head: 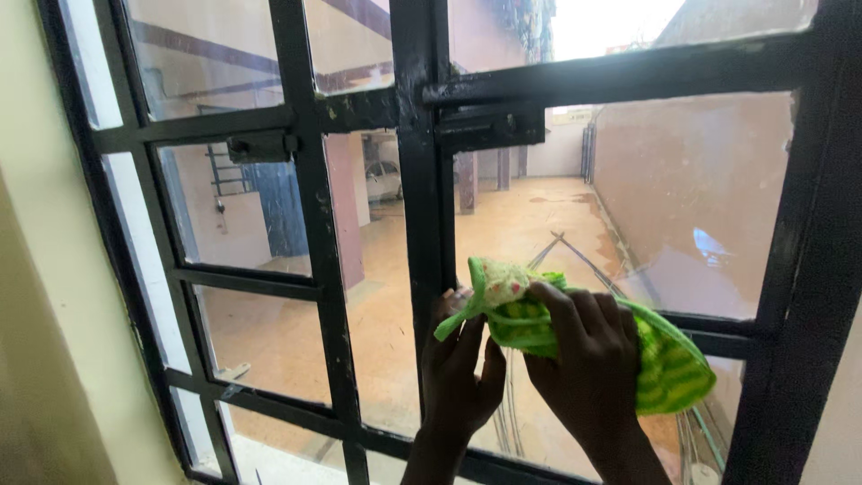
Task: The person wipes the window frame and glass panes with a green cloth. They move systematically across the frame sections and the lower sill, rubbing the surfaces to remove dirt.
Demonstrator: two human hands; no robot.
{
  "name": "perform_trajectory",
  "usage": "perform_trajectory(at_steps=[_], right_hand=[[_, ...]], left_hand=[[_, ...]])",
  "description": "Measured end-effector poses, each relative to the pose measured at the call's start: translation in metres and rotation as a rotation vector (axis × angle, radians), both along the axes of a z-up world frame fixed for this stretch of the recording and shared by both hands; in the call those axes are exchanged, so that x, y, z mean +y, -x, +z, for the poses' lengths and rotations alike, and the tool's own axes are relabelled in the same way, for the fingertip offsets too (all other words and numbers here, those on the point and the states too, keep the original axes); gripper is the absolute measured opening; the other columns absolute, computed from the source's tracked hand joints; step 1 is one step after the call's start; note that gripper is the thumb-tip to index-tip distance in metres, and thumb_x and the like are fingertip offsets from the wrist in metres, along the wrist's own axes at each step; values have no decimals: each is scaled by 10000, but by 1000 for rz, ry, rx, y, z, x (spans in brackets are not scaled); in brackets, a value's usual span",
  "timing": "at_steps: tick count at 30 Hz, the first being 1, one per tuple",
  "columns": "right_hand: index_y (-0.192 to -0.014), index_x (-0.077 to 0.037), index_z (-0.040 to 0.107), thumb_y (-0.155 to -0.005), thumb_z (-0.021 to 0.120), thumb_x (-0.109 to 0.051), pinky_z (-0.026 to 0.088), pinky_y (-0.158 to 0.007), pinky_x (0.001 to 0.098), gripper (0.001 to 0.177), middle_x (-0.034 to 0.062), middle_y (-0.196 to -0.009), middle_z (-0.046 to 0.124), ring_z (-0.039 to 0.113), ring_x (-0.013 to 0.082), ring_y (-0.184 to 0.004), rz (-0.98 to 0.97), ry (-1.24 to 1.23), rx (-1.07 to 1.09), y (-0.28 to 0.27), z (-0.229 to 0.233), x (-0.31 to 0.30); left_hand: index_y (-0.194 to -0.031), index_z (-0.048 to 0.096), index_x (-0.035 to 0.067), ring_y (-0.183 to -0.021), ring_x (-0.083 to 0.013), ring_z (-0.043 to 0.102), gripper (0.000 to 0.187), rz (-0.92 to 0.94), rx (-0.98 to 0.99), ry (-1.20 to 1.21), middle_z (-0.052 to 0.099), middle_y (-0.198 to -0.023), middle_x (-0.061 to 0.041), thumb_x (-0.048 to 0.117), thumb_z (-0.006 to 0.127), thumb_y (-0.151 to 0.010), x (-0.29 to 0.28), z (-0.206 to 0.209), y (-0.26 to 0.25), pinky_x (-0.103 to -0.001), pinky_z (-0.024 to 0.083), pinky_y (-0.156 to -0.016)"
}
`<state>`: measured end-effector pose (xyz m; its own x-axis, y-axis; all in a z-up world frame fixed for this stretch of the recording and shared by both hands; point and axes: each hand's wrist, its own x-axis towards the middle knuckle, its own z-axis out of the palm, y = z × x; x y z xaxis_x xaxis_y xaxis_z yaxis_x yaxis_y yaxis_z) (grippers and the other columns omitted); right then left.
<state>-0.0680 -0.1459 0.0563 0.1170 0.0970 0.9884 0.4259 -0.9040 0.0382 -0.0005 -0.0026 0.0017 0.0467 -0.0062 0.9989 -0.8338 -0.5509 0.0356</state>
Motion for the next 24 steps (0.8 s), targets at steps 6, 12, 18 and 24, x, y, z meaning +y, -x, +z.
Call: perform_trajectory(at_steps=[6, 12, 18, 24], right_hand=[[-1235, -116, 642, -677, 793, -142, 458, -865, 469, 578, 85, -980, 662, 623, 317, -946, -5, 8, 13, -3, -5, -3], [-1231, -102, 633, -712, 807, -179, 452, -853, 460, 553, 80, -982, 661, 624, 294, -925, 1, 20, -6, -4, -2, -2], [-1220, -107, 639, -711, 804, -179, 447, -832, 459, 540, 74, -964, 653, 615, 298, -913, 1, 34, 16, 1, -1, -4], [-1238, -95, 625, -697, 791, -143, 454, -847, 479, 568, 88, -981, 636, 602, 328, -949, 47, 38, 41, 4, 2, -5]], left_hand=[[-1332, 629, -46, -1367, -430, 562, 443, -68, 11, -14, 626, -1351, -249, 27, 673, -897, 1, 1, 2, -527, 438, -1203], [-1301, 630, -41, -1367, -430, 547, 416, -28, -12, -16, 620, -1349, -258, 44, 668, -896, 0, 2, 0, -548, 404, -1211], [-1326, 628, -35, -1369, -412, 550, 422, -25, 5, -39, 626, -1340, -235, 61, 685, -918, 1, -1, -4, -554, 395, -1215], [-1314, 639, -6, -1367, -416, 545, 441, 8, 13, -27, 631, -1354, -222, 47, 699, -880, -1, -1, -2, -548, 393, -1209]])
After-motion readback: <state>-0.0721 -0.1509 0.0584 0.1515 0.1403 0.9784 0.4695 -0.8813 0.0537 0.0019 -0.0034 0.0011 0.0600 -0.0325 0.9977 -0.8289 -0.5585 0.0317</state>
